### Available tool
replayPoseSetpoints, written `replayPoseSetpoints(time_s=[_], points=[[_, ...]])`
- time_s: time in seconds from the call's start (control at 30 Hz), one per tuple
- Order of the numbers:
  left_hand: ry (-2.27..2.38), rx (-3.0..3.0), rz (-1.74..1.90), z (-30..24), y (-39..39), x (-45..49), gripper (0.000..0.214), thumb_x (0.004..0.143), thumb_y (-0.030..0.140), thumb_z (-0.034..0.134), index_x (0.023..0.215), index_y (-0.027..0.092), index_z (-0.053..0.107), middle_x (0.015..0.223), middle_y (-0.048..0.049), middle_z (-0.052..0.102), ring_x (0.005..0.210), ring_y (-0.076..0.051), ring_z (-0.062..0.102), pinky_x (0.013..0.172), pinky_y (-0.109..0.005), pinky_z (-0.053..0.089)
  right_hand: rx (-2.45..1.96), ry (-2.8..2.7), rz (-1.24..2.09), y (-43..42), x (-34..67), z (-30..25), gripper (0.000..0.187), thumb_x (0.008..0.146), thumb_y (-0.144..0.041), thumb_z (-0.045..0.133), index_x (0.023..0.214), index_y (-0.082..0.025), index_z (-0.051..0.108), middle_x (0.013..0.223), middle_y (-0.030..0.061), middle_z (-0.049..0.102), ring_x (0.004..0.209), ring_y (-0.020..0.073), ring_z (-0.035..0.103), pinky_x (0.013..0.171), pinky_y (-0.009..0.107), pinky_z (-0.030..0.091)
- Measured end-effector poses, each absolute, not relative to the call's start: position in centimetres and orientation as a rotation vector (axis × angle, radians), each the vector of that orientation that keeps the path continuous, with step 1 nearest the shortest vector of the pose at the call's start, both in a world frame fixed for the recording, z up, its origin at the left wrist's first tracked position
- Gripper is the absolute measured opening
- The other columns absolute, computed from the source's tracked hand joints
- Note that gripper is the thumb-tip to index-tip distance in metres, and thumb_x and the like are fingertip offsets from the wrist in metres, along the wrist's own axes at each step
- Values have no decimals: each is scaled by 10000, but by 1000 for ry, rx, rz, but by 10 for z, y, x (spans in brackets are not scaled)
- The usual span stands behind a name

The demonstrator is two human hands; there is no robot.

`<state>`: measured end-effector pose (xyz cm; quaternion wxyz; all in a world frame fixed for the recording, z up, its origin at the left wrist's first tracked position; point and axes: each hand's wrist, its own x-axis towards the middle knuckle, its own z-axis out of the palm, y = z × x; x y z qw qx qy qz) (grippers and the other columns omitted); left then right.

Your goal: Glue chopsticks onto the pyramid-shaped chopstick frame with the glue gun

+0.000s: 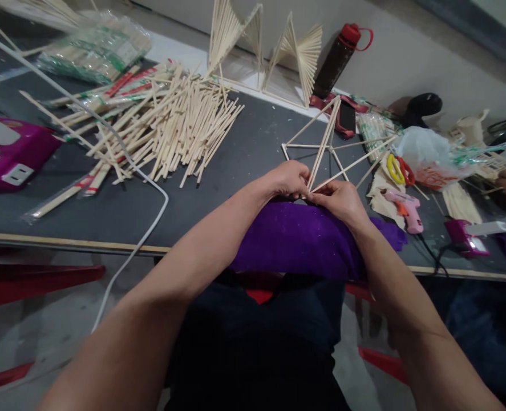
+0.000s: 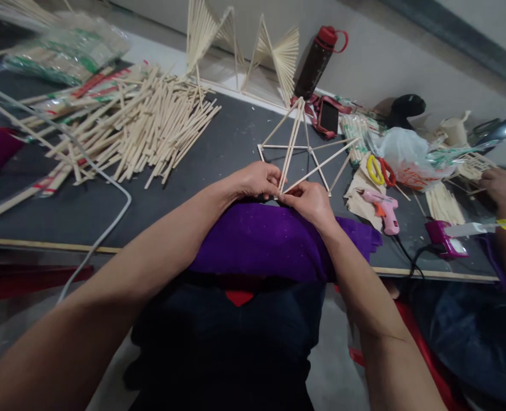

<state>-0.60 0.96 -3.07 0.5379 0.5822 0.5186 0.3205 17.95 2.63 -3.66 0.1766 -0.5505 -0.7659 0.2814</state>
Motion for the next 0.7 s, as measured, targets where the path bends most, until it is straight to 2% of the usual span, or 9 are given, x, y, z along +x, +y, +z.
replayPoseSetpoints(time_s=[0.37, 0.7], points=[[1290, 1467, 691, -29, 11, -5, 110, 734, 57, 721, 789, 130, 659, 588, 31, 553, 431, -69, 469, 430, -243, 287, -1566, -2170, 797, 29, 180, -38, 348, 687, -459, 774, 822, -139, 774, 746, 73, 725, 665, 183, 630, 580, 284, 420], [1294, 1433, 722, -27, 9, -4, 146, 706, 41, 750, 794, 123, 666, 585, 33, 564, 408, -57, 447, 432, -237, 296, -1535, -2197, 775, 31, 181, -39, 370, 684, -485, 783, 812, -138, 778, 734, 82, 718, 660, 185, 617, 555, 274, 409]])
